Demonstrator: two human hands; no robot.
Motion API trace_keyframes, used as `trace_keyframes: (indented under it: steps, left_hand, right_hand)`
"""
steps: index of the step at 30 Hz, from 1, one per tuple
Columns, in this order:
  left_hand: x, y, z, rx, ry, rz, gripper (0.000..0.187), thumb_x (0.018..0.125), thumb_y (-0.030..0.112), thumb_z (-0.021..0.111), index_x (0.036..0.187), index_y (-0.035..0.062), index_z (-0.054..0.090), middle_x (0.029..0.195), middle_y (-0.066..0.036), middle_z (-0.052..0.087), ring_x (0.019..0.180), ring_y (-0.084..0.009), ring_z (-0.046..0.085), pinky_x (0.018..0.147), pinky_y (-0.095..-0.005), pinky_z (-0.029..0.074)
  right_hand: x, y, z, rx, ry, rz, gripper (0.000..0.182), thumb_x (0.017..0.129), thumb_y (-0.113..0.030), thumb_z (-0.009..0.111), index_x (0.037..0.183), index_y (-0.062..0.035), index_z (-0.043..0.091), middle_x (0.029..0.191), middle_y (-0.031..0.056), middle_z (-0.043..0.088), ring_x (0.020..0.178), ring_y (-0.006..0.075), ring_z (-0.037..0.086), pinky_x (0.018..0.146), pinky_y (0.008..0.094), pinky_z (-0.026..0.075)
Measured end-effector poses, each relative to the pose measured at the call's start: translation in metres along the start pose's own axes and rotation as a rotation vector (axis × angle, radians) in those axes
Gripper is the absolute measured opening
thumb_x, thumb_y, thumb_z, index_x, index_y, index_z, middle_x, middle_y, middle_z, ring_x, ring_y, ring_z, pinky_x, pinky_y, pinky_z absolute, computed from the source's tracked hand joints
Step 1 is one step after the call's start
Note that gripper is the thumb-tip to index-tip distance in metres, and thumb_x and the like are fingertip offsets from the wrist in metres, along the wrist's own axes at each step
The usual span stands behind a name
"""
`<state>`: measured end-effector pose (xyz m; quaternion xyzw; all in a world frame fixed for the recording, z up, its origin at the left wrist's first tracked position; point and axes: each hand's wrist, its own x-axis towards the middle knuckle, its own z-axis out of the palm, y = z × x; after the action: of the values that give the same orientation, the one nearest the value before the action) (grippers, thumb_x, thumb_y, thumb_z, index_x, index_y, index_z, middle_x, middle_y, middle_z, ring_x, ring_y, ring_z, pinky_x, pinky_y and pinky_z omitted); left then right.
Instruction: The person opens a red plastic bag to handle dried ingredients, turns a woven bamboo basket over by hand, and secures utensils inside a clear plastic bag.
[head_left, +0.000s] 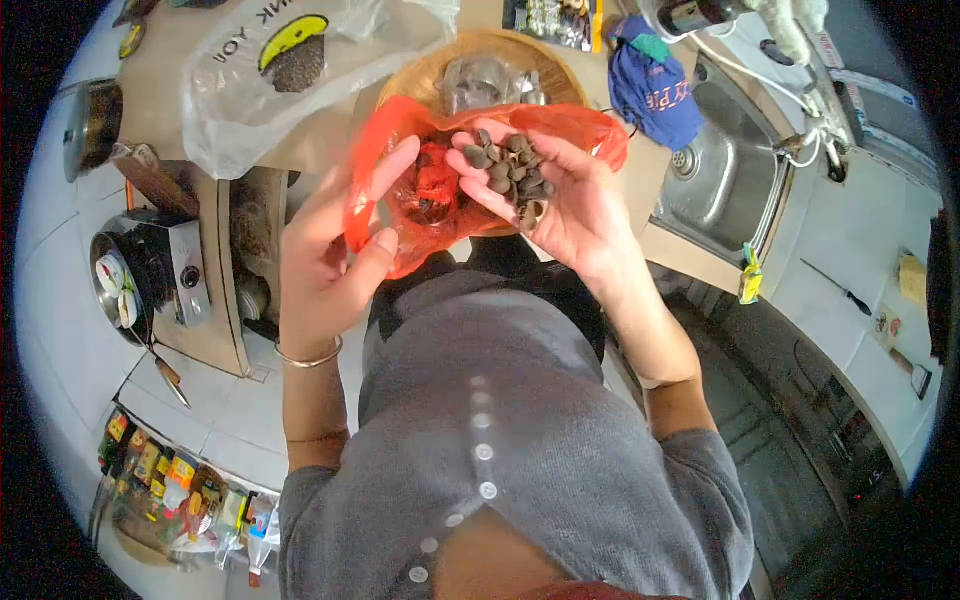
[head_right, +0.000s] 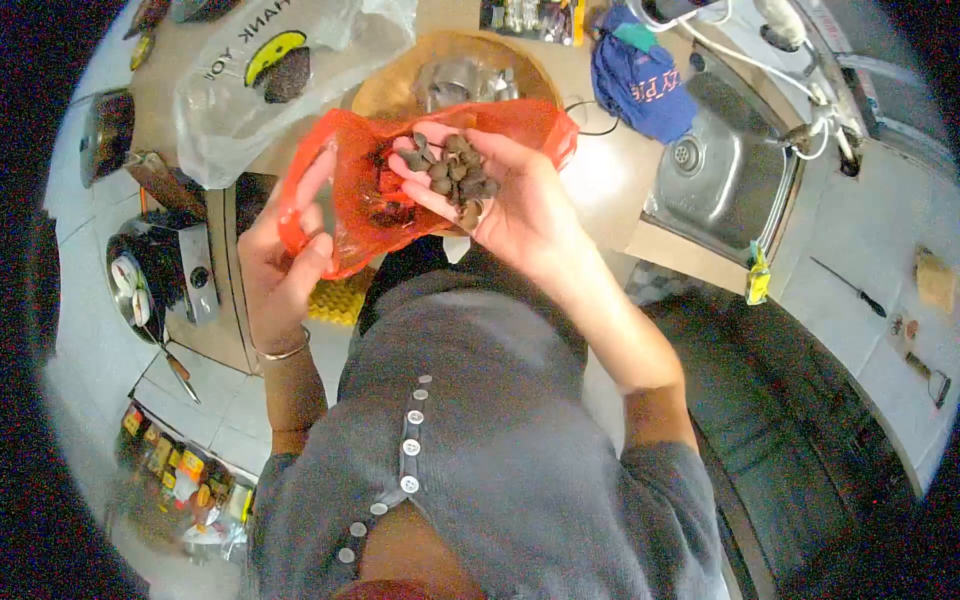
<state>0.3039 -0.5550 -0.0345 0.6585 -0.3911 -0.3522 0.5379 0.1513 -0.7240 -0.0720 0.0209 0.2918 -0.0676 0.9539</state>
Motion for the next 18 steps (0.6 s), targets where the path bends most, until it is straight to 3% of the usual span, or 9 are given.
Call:
trace_keyframes:
  steps: [2, 7, 18]
  left_hand:
    - [-0.003, 0.006, 0.001, 0.002, -0.003, -0.078, 0.007, 0.076, -0.004, 0.053, 0.08, -0.0058, 0.057, 0.132, -0.017, 0.053, 0.132, -0.0274, 0.039, 0.105, -0.0355, 0.03]
    - [-0.009, 0.003, -0.002, -0.018, -0.01, 0.028, 0.008, 0.077, -0.003, 0.052, 0.082, -0.0064, 0.058, 0.132, -0.017, 0.053, 0.131, -0.0286, 0.04, 0.105, -0.0361, 0.03]
    - [-0.022, -0.001, -0.005, -0.052, -0.002, 0.011, 0.002, 0.078, -0.003, 0.053, 0.076, -0.0034, 0.053, 0.133, -0.021, 0.051, 0.129, -0.0282, 0.043, 0.103, -0.0356, 0.033]
  right_hand:
    - [-0.001, 0.001, 0.001, 0.007, -0.034, -0.003, 0.044, 0.097, -0.02, 0.033, 0.129, 0.0087, 0.041, 0.129, 0.0249, 0.049, 0.121, 0.038, 0.048, 0.101, 0.0458, 0.045]
    - [-0.001, 0.006, 0.001, -0.031, -0.089, 0.005, 0.045, 0.097, -0.02, 0.033, 0.13, 0.0089, 0.039, 0.13, 0.0254, 0.047, 0.122, 0.0386, 0.047, 0.102, 0.0468, 0.043]
    - [0.0, 0.015, -0.005, -0.035, -0.11, -0.02, 0.045, 0.098, -0.023, 0.031, 0.129, 0.0088, 0.039, 0.128, 0.0261, 0.048, 0.118, 0.0387, 0.05, 0.103, 0.0469, 0.042]
